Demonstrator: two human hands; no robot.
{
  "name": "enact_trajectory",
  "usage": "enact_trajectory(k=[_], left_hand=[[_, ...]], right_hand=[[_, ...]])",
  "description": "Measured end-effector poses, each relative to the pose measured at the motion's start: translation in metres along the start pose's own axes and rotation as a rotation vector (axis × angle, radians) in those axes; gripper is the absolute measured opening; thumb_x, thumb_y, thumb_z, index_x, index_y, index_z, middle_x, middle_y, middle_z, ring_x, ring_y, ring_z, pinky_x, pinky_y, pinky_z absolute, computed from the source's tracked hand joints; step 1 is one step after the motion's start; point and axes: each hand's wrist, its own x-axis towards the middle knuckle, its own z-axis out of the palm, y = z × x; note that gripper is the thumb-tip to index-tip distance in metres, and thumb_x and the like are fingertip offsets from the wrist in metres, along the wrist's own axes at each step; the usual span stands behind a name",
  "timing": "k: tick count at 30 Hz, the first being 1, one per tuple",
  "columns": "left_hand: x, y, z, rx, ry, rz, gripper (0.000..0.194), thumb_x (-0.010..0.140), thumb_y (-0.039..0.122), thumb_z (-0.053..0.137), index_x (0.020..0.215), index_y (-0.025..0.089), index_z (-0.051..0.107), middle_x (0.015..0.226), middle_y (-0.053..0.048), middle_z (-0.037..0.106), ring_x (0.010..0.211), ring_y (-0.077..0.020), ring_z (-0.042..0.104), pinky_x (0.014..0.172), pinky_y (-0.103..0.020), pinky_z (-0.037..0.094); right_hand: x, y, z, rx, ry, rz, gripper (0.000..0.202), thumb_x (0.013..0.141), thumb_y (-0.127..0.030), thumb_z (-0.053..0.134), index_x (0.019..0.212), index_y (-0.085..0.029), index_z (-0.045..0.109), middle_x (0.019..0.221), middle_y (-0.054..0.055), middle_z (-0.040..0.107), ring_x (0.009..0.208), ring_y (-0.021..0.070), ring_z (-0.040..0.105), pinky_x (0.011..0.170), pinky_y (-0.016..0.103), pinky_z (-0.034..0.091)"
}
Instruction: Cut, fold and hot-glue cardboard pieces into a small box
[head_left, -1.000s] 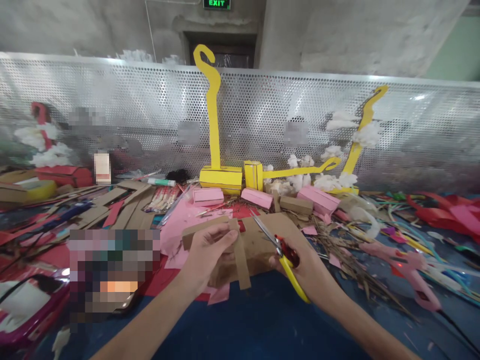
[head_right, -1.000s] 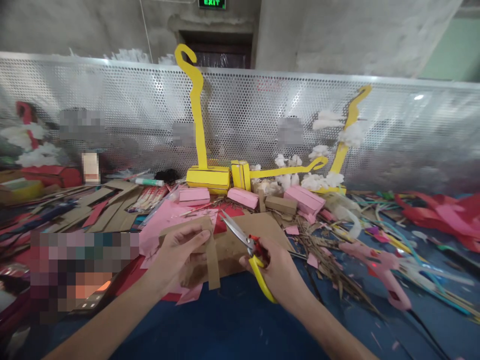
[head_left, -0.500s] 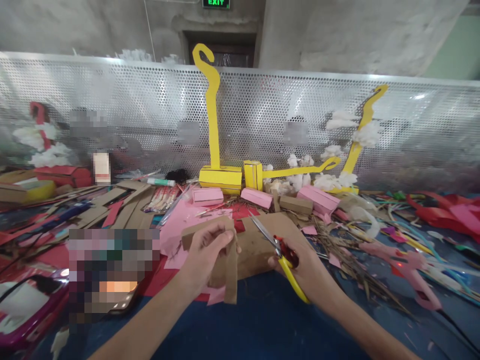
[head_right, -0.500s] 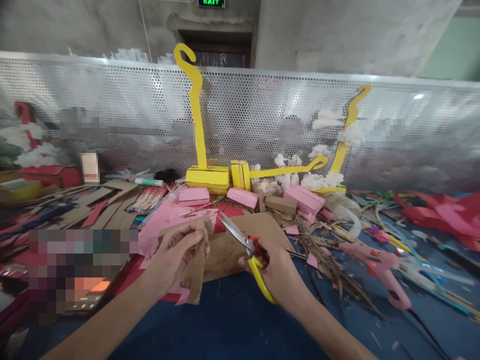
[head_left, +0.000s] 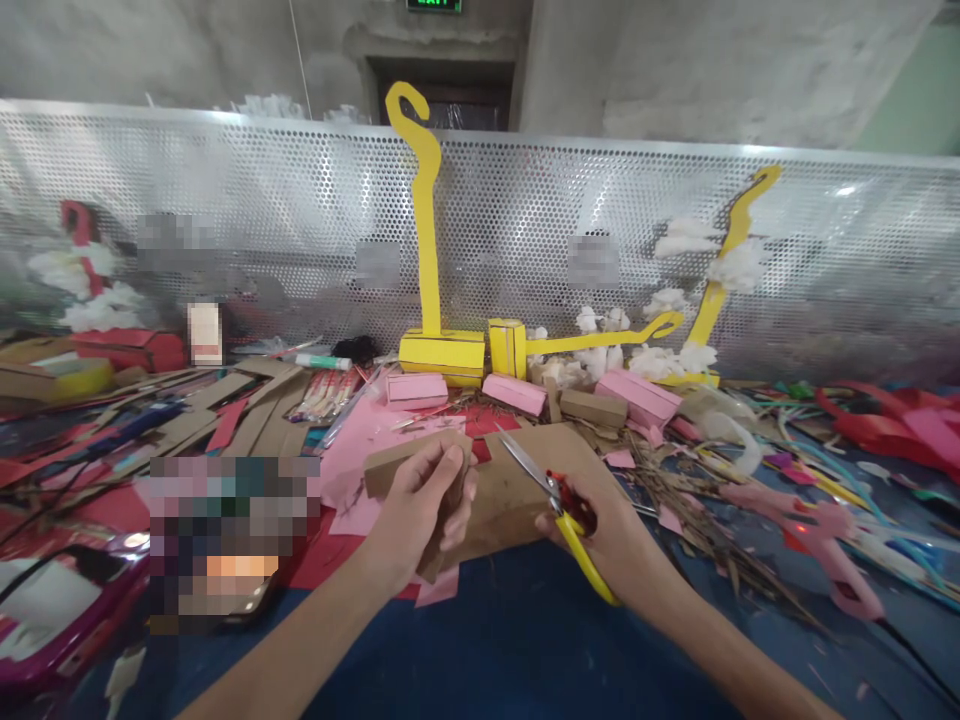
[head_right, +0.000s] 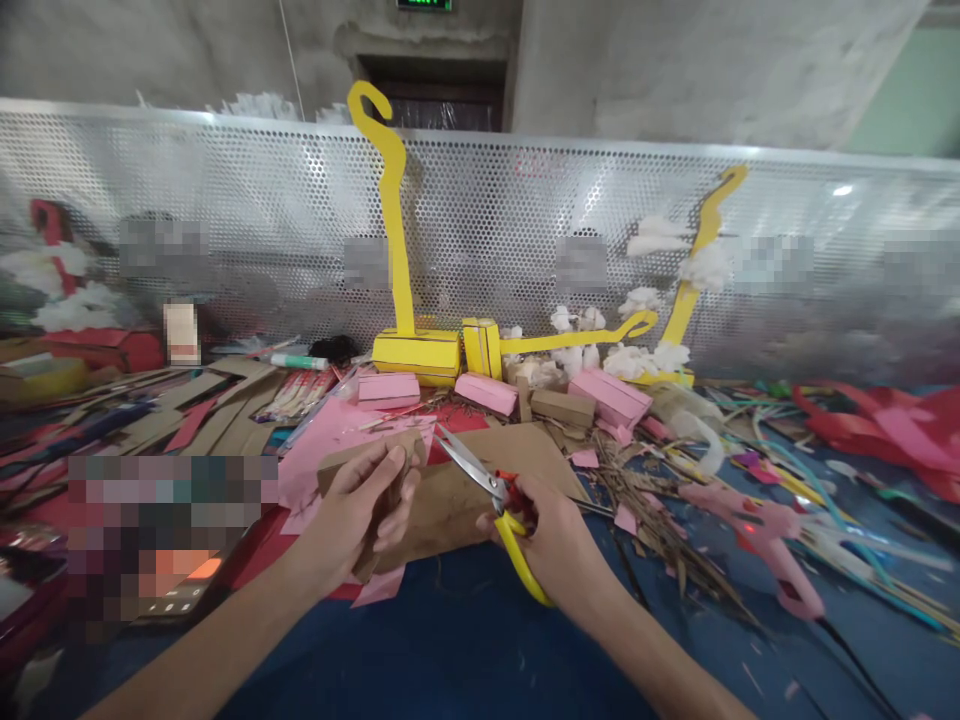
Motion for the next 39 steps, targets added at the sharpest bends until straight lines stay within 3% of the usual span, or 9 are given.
enact_trajectory(k=[5,11,16,22,28,33,39], left_hand=[[-0.0012,-0.0034,-0.0001,0.139,0.001,0.087,0.029,0.095,0.045,0.062,0.086,0.018,0.055,0.067,0.004,0.061,0.033,-0.0019,0.041,0.032,-0.014,0.032],[0.0003,-0.0059,0.0004,0.14,-0.017,0.041,0.028,0.096,0.044,0.061,0.086,0.02,0.05,0.066,0.005,0.062,0.032,-0.0029,0.043,0.032,-0.014,0.033],[0.0005,-0.0064,-0.0001,0.131,-0.031,0.094,0.024,0.095,0.039,0.062,0.087,0.018,0.053,0.087,-0.002,0.068,0.045,-0.0074,0.059,0.037,-0.018,0.047],[0.001,-0.0041,-0.0029,0.166,0.011,0.152,0.014,0.096,0.033,0.059,0.095,0.019,0.056,0.083,0.002,0.064,0.037,-0.0031,0.046,0.032,-0.016,0.038],[0.0014,-0.0023,-0.0001,0.136,0.026,0.062,0.021,0.094,0.04,0.064,0.096,0.02,0.057,0.076,0.004,0.062,0.038,-0.003,0.039,0.032,-0.015,0.034],[0.0,-0.0014,0.0017,0.213,0.035,0.123,0.027,0.094,0.044,0.063,0.089,0.018,0.059,0.082,0.0,0.067,0.038,-0.0029,0.044,0.033,-0.017,0.033],[0.0004,-0.0015,-0.0031,0.254,-0.025,0.164,0.03,0.095,0.046,0.062,0.087,0.017,0.061,0.074,0.0,0.065,0.042,-0.0041,0.047,0.038,-0.016,0.035]], right_hand=[[0.0001,0.0065,0.003,-0.034,-0.001,0.007,0.031,0.082,-0.048,0.07,0.079,-0.021,0.055,0.074,0.001,0.06,0.063,0.0172,0.052,0.056,0.028,0.039],[-0.0006,0.0049,0.0031,-0.018,-0.003,0.002,0.03,0.081,-0.046,0.071,0.078,-0.021,0.054,0.074,0.001,0.061,0.062,0.0164,0.052,0.055,0.028,0.041],[-0.0006,0.0076,0.0051,0.043,0.051,-0.023,0.025,0.08,-0.043,0.073,0.084,-0.021,0.062,0.071,0.003,0.064,0.063,0.0192,0.057,0.054,0.027,0.044],[-0.0006,0.0023,0.0016,0.066,0.06,-0.014,0.025,0.081,-0.043,0.073,0.093,-0.022,0.066,0.078,0.005,0.069,0.071,0.0231,0.063,0.06,0.029,0.048],[0.0002,-0.0018,0.0013,0.037,0.03,0.012,0.028,0.079,-0.044,0.072,0.076,-0.022,0.057,0.072,0.003,0.063,0.063,0.0187,0.057,0.056,0.028,0.043],[0.0002,0.0005,0.0034,0.024,0.013,0.014,0.031,0.08,-0.045,0.07,0.073,-0.022,0.05,0.07,0.001,0.06,0.059,0.0158,0.052,0.053,0.027,0.04],[0.0,0.0032,0.0036,0.011,0.025,-0.006,0.029,0.08,-0.045,0.07,0.076,-0.022,0.052,0.074,0.002,0.062,0.062,0.0169,0.053,0.055,0.027,0.041]])
